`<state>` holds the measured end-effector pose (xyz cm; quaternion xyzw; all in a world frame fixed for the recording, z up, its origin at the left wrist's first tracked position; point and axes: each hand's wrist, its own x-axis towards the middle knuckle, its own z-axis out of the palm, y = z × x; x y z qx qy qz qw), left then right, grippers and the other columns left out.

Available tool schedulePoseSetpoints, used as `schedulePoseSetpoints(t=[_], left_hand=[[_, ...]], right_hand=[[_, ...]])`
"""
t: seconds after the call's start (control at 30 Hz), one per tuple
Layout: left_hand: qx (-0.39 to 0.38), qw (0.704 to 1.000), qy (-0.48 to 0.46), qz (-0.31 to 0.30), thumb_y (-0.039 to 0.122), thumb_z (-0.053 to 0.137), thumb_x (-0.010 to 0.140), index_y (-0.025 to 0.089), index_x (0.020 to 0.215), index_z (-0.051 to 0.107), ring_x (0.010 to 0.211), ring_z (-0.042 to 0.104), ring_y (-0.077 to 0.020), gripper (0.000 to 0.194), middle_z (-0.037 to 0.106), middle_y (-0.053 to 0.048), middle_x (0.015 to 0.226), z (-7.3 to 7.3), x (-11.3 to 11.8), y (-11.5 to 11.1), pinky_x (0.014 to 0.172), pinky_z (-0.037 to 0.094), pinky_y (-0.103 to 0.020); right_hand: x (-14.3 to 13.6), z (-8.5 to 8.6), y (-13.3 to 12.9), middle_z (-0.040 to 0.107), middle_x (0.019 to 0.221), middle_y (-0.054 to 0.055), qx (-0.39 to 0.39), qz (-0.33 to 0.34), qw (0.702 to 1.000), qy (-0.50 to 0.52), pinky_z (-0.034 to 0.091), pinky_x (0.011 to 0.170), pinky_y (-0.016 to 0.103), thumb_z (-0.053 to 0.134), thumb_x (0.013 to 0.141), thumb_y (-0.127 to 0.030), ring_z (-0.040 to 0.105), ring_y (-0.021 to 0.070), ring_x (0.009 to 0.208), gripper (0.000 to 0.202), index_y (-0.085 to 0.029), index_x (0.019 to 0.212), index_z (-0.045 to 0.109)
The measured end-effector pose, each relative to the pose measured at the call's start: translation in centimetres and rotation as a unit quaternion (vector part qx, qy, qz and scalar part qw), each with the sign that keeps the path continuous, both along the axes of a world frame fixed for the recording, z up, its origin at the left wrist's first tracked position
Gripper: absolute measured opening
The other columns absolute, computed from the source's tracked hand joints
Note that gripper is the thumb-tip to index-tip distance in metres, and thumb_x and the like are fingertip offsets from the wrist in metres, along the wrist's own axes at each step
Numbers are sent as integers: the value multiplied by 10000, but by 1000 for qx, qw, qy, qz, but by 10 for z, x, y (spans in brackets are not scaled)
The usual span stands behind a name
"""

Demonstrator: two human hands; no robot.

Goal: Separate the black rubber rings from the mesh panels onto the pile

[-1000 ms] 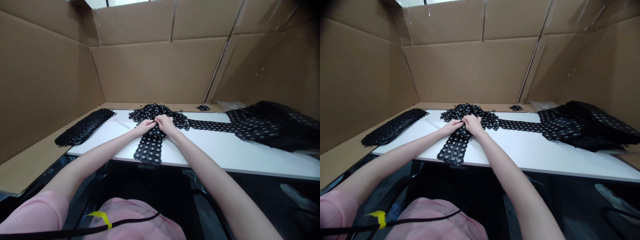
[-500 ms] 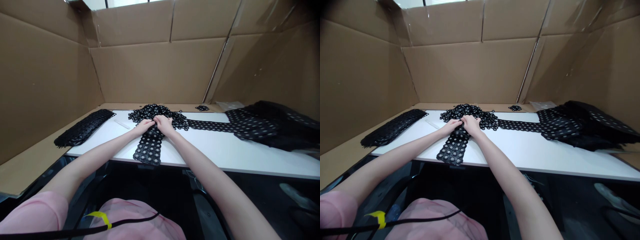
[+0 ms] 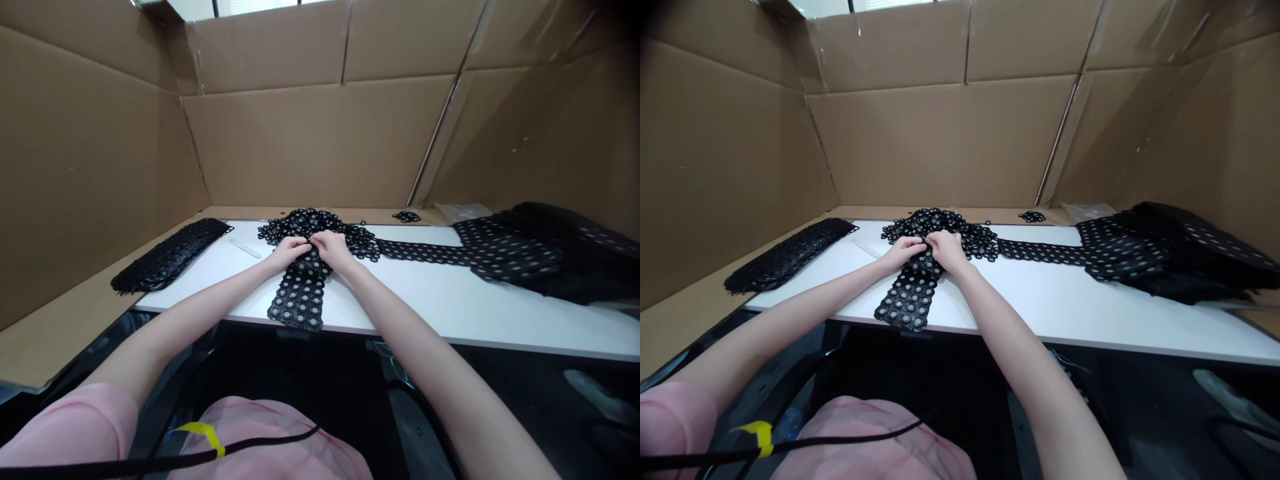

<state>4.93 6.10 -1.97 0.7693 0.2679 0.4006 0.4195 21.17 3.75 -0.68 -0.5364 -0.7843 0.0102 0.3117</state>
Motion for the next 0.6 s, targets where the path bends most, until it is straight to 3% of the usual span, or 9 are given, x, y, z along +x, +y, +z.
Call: schedulePoseSetpoints(t=[0.3,0.5,0.6], left_hand=[[45,997,53,15,410,546,775,151,577,475,552,319,-90,334,366,50,539,0,0,2,552,241,-251],[83,990,93,69,387,523,746,161,514,411,538,297,-90,343,329,51,501,-2,0,5,537,222,-250],[82,990,95,63,379,521,748,162,523,422,529,292,-88,328,323,52,495,-3,-1,6,528,214,-250]], right_hand=[[5,-3,6,699,860,67,-1,49,999,-20,362,768,278,419,877,-153,571,192,832,271,-177,833,685],[4,-2,5,689,859,73,-1,58,997,-53,354,751,283,416,869,-142,556,192,831,273,-169,795,678],[4,-3,5,688,871,76,0,56,997,-61,351,762,291,429,863,-144,555,197,854,259,-169,802,679]])
